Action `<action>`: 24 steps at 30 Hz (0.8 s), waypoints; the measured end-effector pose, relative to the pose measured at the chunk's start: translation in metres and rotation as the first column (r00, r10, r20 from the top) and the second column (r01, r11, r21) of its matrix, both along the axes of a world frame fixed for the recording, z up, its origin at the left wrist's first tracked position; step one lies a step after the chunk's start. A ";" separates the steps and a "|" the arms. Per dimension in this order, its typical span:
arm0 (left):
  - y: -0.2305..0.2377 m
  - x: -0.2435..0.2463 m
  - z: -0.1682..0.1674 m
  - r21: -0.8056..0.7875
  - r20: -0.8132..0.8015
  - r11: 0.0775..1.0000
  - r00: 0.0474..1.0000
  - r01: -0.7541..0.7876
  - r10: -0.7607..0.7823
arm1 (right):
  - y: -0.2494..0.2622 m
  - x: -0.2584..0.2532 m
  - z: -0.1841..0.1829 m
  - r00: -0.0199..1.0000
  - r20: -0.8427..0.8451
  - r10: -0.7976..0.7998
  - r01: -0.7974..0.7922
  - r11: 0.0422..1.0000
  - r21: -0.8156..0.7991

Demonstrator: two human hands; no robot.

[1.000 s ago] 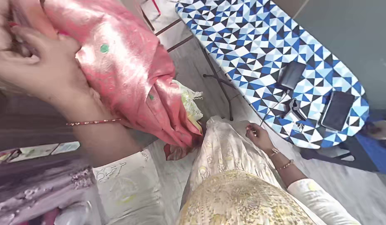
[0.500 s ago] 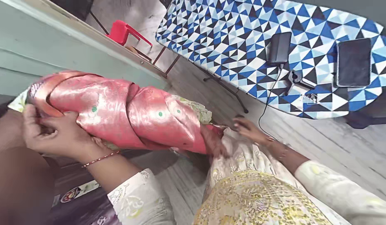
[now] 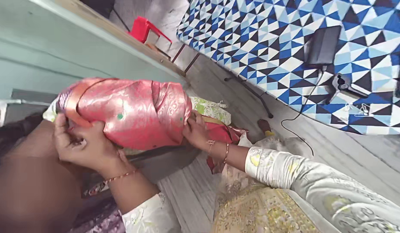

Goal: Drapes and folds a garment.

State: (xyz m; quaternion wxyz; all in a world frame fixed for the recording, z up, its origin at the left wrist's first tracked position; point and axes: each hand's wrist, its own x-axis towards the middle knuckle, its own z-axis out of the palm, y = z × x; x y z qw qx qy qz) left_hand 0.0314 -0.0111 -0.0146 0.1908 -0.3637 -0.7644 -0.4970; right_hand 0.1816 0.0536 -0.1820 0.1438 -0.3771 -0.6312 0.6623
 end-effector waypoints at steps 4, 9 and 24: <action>-0.001 0.000 -0.001 -0.052 -0.062 0.998 0.998 0.025 -0.029 | 0.007 0.009 -0.021 0.990 -0.122 0.071 -0.072 0.997 -0.006; 0.012 -0.007 -0.002 -0.049 -0.053 0.998 0.998 -0.033 0.031 | 0.016 0.029 -0.019 0.960 -0.198 0.198 -0.247 0.933 -0.264; 0.018 0.001 -0.006 0.056 0.011 0.994 0.996 0.089 -0.090 | 0.028 0.024 -0.020 0.992 -0.097 0.083 -0.104 0.966 -0.235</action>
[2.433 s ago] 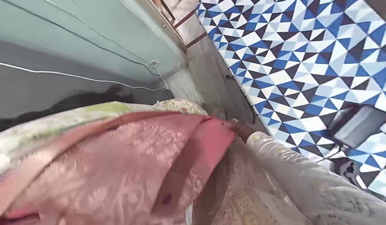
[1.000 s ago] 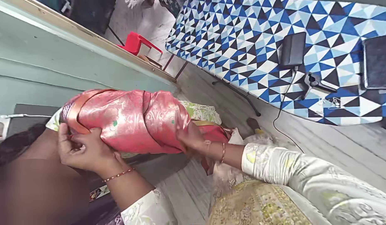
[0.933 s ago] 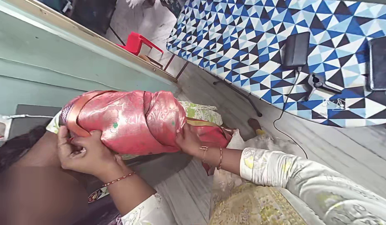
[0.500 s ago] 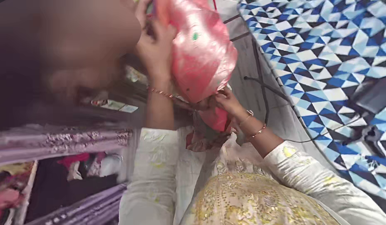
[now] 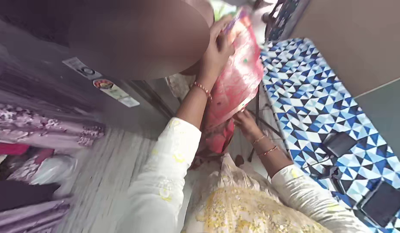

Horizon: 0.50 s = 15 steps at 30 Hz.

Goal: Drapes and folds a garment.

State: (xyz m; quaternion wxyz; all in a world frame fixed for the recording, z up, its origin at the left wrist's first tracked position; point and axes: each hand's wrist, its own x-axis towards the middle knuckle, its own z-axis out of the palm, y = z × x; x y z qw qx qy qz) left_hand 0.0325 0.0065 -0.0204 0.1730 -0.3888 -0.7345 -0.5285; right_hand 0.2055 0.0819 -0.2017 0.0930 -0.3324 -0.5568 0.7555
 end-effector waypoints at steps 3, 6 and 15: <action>-0.003 0.004 -0.004 0.103 0.071 0.995 0.997 -0.002 -0.005 | 0.001 0.000 0.002 0.994 -0.035 -0.103 0.103 0.994 -0.022; -0.008 0.008 -0.008 0.175 0.207 0.984 0.978 -0.010 -0.027 | 0.003 0.001 -0.002 0.983 -0.058 -0.176 0.175 0.984 -0.024; -0.026 0.025 -0.001 0.251 0.455 0.967 0.875 0.054 -0.166 | 0.001 0.033 -0.023 0.994 -0.107 -0.030 0.033 0.999 0.025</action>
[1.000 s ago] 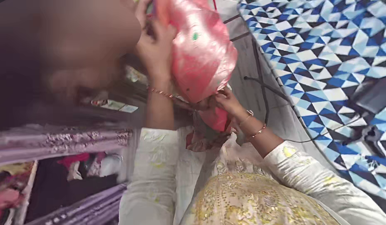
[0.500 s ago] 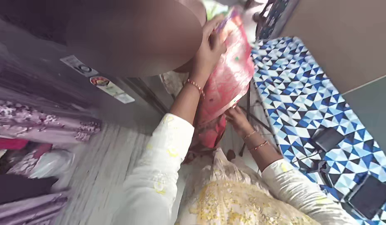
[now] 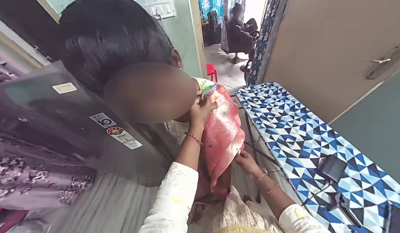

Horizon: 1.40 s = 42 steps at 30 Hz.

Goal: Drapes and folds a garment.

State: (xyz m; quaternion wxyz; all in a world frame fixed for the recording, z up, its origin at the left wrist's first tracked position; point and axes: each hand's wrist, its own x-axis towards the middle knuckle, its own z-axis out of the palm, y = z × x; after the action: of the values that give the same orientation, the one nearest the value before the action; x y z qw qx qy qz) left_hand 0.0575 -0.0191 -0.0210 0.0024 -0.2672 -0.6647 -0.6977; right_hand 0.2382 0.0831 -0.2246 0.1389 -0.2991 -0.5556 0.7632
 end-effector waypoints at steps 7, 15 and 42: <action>-0.019 0.033 -0.002 -0.038 0.131 0.984 0.977 0.175 -0.169 | -0.034 0.110 -0.050 0.895 0.198 0.400 -0.412 0.911 0.022; -0.112 0.145 -0.108 -0.173 0.145 0.816 0.834 0.552 -0.533 | -0.059 0.186 -0.024 0.524 0.726 0.445 -0.807 0.531 0.257; -0.349 0.305 -0.069 -0.540 -0.293 0.825 0.882 0.165 -0.368 | -0.111 0.290 0.014 0.608 0.246 0.755 -0.603 0.237 0.762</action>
State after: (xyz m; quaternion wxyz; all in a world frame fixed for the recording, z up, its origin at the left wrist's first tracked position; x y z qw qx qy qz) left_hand 0.3625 -0.3677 -0.0905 -0.0362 -0.4820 -0.7635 -0.4282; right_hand 0.5278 -0.0284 -0.2106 -0.0434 0.1346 -0.8873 0.4389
